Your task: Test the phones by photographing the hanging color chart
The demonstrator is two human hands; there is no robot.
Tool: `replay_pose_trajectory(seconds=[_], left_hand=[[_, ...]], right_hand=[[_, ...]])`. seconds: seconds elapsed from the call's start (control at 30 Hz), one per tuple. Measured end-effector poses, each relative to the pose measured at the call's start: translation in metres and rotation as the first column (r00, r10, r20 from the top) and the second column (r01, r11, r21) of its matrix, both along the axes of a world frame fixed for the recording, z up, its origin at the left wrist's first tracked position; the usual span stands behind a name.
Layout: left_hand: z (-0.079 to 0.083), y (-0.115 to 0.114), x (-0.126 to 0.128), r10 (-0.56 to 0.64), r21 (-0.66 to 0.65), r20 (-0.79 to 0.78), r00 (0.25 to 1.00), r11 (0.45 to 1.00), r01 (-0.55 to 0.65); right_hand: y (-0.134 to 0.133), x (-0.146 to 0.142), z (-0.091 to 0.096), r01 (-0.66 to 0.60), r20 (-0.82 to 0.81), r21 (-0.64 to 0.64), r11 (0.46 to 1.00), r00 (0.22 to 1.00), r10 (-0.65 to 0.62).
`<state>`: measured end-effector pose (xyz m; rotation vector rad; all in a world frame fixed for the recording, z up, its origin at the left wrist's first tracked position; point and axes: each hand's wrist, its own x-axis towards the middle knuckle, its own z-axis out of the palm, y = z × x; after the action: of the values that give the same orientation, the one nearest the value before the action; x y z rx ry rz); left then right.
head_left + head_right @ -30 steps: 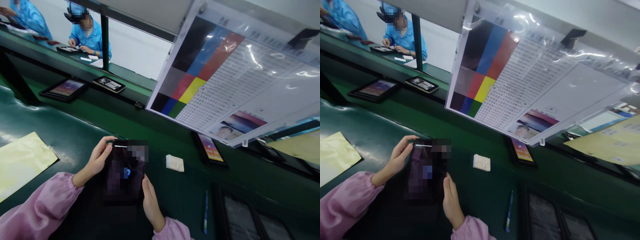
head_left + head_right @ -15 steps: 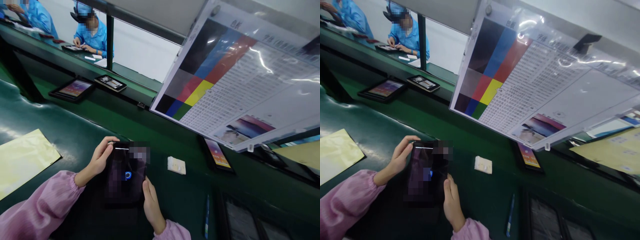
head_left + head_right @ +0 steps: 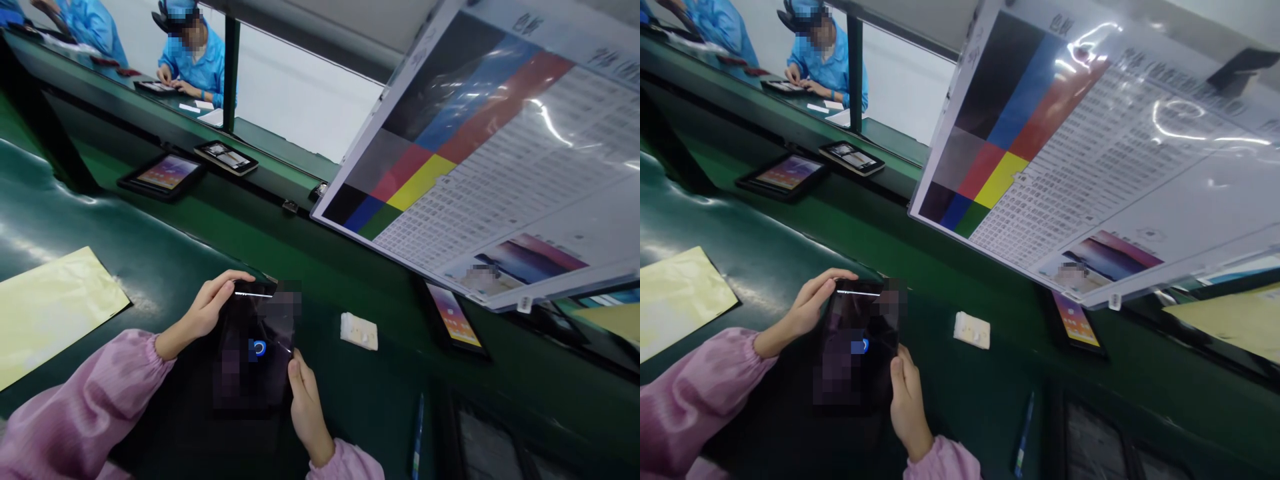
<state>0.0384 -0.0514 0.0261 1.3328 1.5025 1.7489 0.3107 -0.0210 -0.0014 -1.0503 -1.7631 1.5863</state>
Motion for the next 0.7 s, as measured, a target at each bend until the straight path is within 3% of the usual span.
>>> replay_pose_trajectory(seconds=[0.7], left_hand=[[0.0,0.0,-0.004,-0.082,0.004,0.03,0.996,0.997,0.082]], right_hand=[[-0.001,-0.007,0.014,0.0,-0.065,0.006,1.0,0.998,0.0]])
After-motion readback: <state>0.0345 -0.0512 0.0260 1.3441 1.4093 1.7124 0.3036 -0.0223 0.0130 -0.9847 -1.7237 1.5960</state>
